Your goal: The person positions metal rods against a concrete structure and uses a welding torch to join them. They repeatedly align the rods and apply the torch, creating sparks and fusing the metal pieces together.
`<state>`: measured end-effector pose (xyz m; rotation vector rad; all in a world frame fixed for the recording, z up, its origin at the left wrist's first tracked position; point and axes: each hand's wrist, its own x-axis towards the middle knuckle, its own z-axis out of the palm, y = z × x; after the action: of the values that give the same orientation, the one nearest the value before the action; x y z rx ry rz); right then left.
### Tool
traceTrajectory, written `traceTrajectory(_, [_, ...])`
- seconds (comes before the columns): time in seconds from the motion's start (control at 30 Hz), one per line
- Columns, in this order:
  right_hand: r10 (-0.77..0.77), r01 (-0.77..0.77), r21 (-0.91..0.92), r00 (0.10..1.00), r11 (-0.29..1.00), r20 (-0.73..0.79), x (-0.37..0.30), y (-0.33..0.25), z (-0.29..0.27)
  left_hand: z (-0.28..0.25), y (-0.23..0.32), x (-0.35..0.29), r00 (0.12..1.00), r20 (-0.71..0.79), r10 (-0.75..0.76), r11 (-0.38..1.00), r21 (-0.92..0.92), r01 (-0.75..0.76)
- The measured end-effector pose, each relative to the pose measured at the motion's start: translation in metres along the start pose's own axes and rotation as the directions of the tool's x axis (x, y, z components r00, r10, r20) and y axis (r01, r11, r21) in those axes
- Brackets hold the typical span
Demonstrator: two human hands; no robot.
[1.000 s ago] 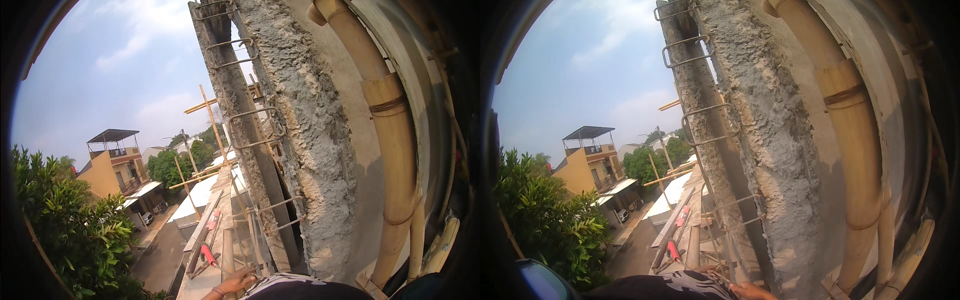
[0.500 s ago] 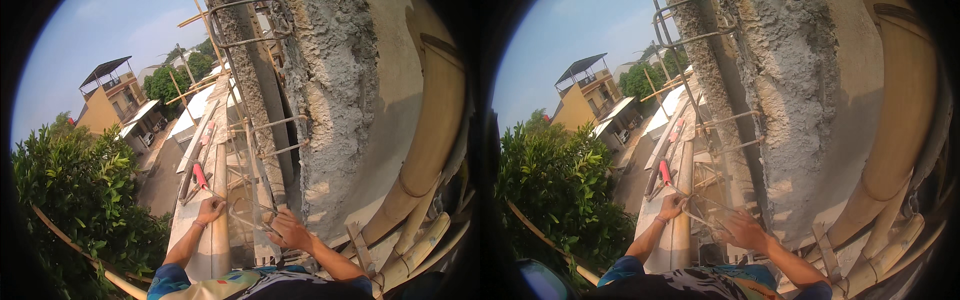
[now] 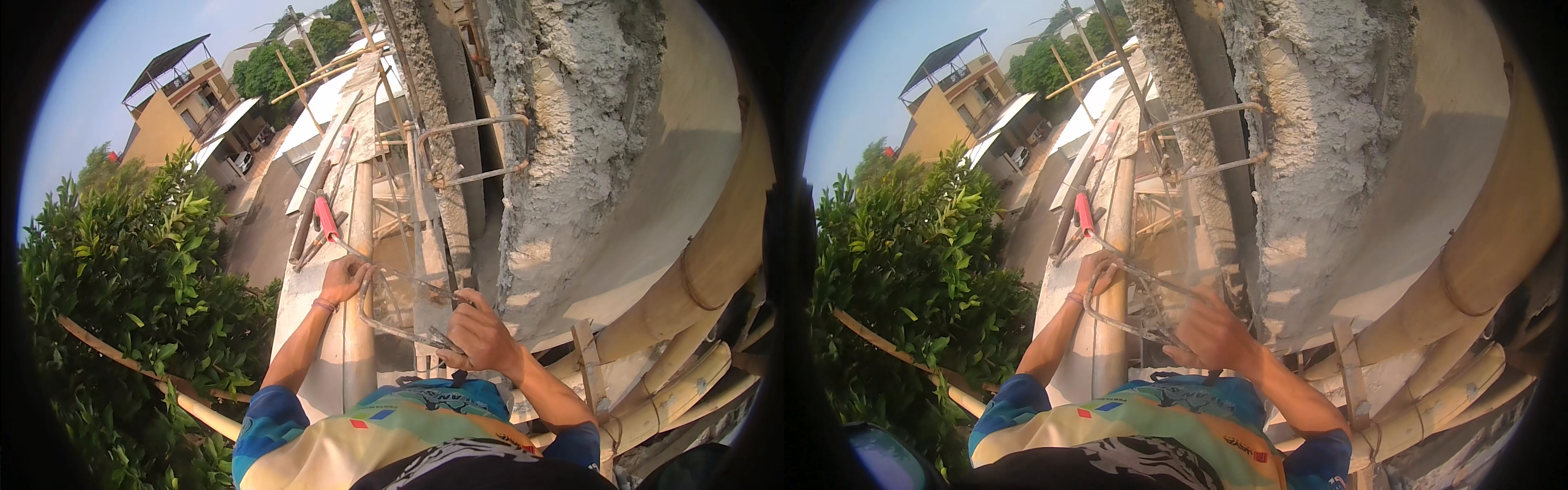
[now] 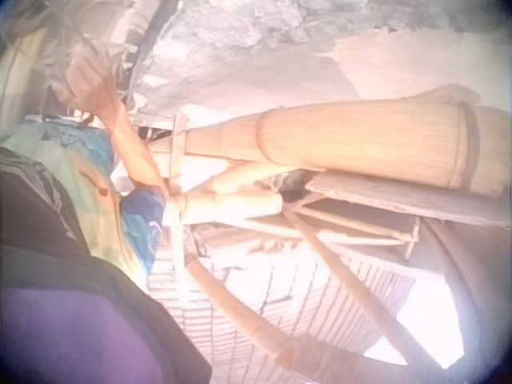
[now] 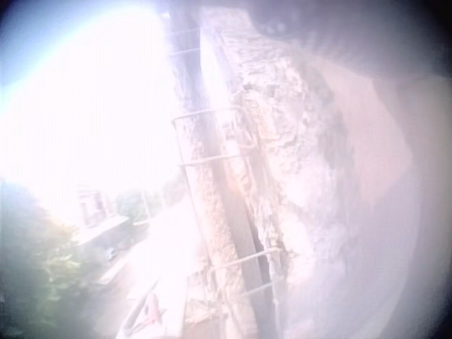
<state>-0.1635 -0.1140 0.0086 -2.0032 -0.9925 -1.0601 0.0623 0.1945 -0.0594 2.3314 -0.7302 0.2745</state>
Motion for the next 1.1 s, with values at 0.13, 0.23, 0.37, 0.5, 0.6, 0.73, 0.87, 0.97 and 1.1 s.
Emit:
traceTrajectory(0.13, [0.044,-0.039,-0.109,0.998,0.993,0.046,-0.019,0.015,-0.008,0.003,-0.003,-0.004,0.995,0.034,-0.091,0.995,-0.029,0.092])
traceTrajectory(0.23, [0.378,-0.368,-0.264,0.926,0.891,-0.013,-0.034,0.047,-0.020,-0.002,0.003,-0.004,0.997,0.010,-0.080,0.993,0.084,0.079])
traceTrajectory(0.37, [0.758,-0.740,-0.352,0.642,0.573,-0.117,-0.051,0.081,-0.033,-0.006,0.012,-0.001,0.996,0.052,-0.069,0.988,0.143,0.061])
traceTrajectory(0.5, [0.679,-0.655,-0.385,0.728,0.651,-0.090,-0.060,0.089,-0.027,-0.004,0.011,-0.002,0.988,0.098,-0.119,0.987,0.121,0.107])
traceTrajectory(0.6, [0.654,-0.654,-0.385,0.741,0.652,-0.150,-0.064,0.087,-0.019,-0.003,0.008,-0.006,0.995,0.055,-0.089,0.990,0.115,0.082])
traceTrajectory(0.73, [0.662,-0.669,-0.388,0.728,0.633,-0.176,-0.067,0.089,-0.019,-0.002,0.009,-0.006,0.995,0.045,-0.093,0.991,0.103,0.088])
traceTrajectory(0.87, [0.713,-0.694,-0.391,0.691,0.605,-0.123,-0.064,0.086,-0.026,-0.004,0.016,-0.005,0.996,0.022,-0.090,0.992,0.086,0.087])
traceTrajectory(0.97, [0.707,-0.682,-0.402,0.698,0.610,-0.111,-0.060,0.082,-0.030,-0.004,0.019,-0.005,0.995,0.032,-0.096,0.993,0.072,0.093])
traceTrajectory(1.1, [0.738,-0.712,-0.387,0.666,0.586,-0.108,-0.056,0.081,-0.031,-0.001,0.015,-0.003,0.997,-0.003,-0.078,0.995,0.066,0.078])
